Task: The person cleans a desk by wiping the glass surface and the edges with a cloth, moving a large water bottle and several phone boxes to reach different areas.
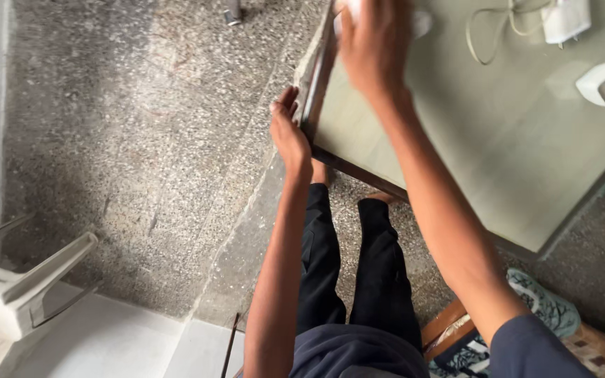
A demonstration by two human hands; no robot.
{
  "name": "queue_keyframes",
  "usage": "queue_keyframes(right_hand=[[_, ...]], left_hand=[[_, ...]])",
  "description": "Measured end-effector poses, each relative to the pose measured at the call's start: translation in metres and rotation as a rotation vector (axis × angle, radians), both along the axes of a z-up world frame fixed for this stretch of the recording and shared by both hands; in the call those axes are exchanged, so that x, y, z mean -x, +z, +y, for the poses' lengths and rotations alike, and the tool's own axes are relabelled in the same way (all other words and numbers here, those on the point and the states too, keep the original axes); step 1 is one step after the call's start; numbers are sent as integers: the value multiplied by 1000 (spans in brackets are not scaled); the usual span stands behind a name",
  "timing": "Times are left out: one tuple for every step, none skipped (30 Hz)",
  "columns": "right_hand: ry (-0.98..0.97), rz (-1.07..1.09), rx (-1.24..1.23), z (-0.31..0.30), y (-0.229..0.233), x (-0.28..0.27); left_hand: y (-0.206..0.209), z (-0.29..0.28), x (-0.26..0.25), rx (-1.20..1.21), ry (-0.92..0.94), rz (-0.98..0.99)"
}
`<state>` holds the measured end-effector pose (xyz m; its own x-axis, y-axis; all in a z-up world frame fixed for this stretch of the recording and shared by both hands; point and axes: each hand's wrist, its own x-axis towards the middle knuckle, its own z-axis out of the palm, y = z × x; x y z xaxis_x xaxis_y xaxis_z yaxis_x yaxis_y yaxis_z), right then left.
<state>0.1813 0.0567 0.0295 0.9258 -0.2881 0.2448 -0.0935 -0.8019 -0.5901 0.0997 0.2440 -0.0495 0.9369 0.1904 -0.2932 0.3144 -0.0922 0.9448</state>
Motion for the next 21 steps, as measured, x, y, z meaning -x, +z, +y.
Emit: queue_keyframes(right_hand=[[60, 31, -131, 9, 4, 15], [126, 47, -266, 17, 9, 29], [240, -74, -168, 22, 13, 43], [368, -190, -88, 35, 16, 60], [419, -115, -121, 49, 18, 78], [464, -31, -142, 58, 18, 99], [477, -20, -146, 68, 16, 119], [481, -6, -144, 74, 14, 139], [475, -2, -143, 76, 11, 156], [468, 16, -138, 75, 8, 174], [461, 35, -133, 73, 5, 190], [453, 41, -132, 69, 1, 204], [426, 52, -106, 61, -2, 218], [394, 63, -81, 54, -5, 231], [381, 67, -80, 46, -5, 245], [297, 86, -106, 35, -5, 259], [213, 104, -132, 26, -5, 273], [197, 111, -122, 19, -6, 285], [97, 108, -131, 13, -8, 297], [-9, 107, -142, 7, -11, 309], [-29, 116, -132, 0, -16, 321]], left_hand=[[3, 1, -1, 63, -28, -26], [9, 0, -8, 122, -54, -64], [18, -3, -12, 124, -59, -74], [34, 4, -6, 164, -109, 61], [50, 9, -3, 202, -155, 198], [62, 10, -3, 199, -152, 200], [73, 12, -4, 231, -161, 258], [80, 12, -5, 268, -178, 318], [84, 11, -5, 270, -184, 323], [85, 9, -3, 218, -235, 255], [83, 8, -2, 167, -286, 186], [80, 5, -1, 170, -294, 192], [76, 1, -2, 63, -311, 164], [74, -3, -3, -45, -332, 133], [75, -4, -1, -43, -345, 137], [78, -7, 3, -392, -375, -2], [83, -11, 8, -739, -397, -149], [91, -17, 13, -726, -412, -151], [100, -21, 19, -1026, -517, -231], [107, -30, 23, -1326, -623, -318], [110, -45, 25, -1311, -643, -325]])
